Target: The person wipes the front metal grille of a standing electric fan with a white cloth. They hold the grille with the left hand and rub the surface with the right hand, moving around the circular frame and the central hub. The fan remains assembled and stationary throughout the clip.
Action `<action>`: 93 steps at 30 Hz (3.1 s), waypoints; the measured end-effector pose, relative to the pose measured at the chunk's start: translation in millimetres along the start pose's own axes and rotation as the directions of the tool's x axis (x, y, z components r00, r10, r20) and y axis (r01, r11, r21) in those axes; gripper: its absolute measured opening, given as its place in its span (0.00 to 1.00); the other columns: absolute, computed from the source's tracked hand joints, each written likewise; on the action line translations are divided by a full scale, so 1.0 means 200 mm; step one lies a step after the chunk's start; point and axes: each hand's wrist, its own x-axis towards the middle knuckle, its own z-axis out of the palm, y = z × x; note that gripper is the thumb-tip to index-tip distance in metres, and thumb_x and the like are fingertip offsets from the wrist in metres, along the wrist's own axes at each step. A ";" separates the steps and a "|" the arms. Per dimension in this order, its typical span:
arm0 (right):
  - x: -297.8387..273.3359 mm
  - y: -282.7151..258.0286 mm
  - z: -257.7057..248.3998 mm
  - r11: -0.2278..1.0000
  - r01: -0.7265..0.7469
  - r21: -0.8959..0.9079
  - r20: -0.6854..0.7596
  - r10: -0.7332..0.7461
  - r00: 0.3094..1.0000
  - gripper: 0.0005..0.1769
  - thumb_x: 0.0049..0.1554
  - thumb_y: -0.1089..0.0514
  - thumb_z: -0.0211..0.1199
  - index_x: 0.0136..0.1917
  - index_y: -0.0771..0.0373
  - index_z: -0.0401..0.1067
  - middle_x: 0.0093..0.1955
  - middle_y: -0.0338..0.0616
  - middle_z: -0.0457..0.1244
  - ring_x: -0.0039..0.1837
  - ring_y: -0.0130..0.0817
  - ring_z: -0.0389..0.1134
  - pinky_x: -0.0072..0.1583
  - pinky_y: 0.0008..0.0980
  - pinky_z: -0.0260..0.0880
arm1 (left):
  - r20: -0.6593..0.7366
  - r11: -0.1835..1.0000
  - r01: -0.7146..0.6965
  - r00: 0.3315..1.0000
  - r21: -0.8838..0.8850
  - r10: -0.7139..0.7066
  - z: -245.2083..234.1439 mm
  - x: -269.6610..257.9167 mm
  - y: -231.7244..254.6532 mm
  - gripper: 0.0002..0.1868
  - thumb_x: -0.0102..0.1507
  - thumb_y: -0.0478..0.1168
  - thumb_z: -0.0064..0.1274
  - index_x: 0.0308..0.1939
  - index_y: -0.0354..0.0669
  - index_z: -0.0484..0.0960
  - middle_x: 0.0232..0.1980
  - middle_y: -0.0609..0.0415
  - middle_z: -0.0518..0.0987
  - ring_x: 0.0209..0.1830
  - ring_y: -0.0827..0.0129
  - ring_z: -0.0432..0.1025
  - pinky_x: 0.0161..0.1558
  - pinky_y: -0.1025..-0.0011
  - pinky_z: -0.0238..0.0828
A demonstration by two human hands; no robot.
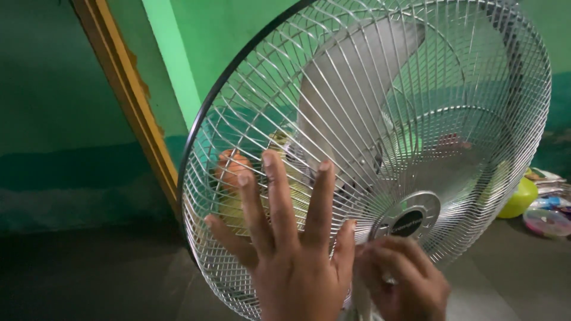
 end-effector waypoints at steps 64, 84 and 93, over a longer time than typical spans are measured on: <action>0.66 -0.11 -0.20 0.864 0.355 -0.357 -0.059 -0.400 0.914 0.09 0.61 0.69 0.74 0.56 0.70 0.81 0.55 0.52 0.68 0.46 0.34 0.70 0.46 0.27 0.70 | -0.217 0.993 -0.110 0.969 0.049 0.118 0.16 -0.03 0.02 0.23 0.76 0.56 0.46 0.76 0.71 0.67 0.79 0.55 0.63 0.80 0.55 0.53 0.77 0.35 0.29; 0.39 0.08 -0.27 0.885 0.245 -0.397 0.104 -0.221 0.970 0.12 0.49 0.67 0.71 0.49 0.66 0.82 0.51 0.51 0.70 0.45 0.33 0.73 0.44 0.29 0.74 | -0.161 0.991 -0.122 0.978 0.056 0.130 0.14 -0.05 0.03 0.32 0.74 0.56 0.50 0.80 0.69 0.57 0.80 0.54 0.60 0.82 0.53 0.51 0.76 0.33 0.27; 0.80 -0.17 -0.28 0.849 0.386 -0.361 -0.028 -0.424 0.905 0.06 0.60 0.70 0.71 0.51 0.68 0.81 0.53 0.51 0.70 0.47 0.33 0.72 0.43 0.28 0.72 | -0.218 0.990 -0.135 0.966 0.046 0.141 0.16 -0.03 0.02 0.27 0.74 0.54 0.48 0.77 0.66 0.64 0.77 0.53 0.64 0.78 0.52 0.57 0.75 0.32 0.30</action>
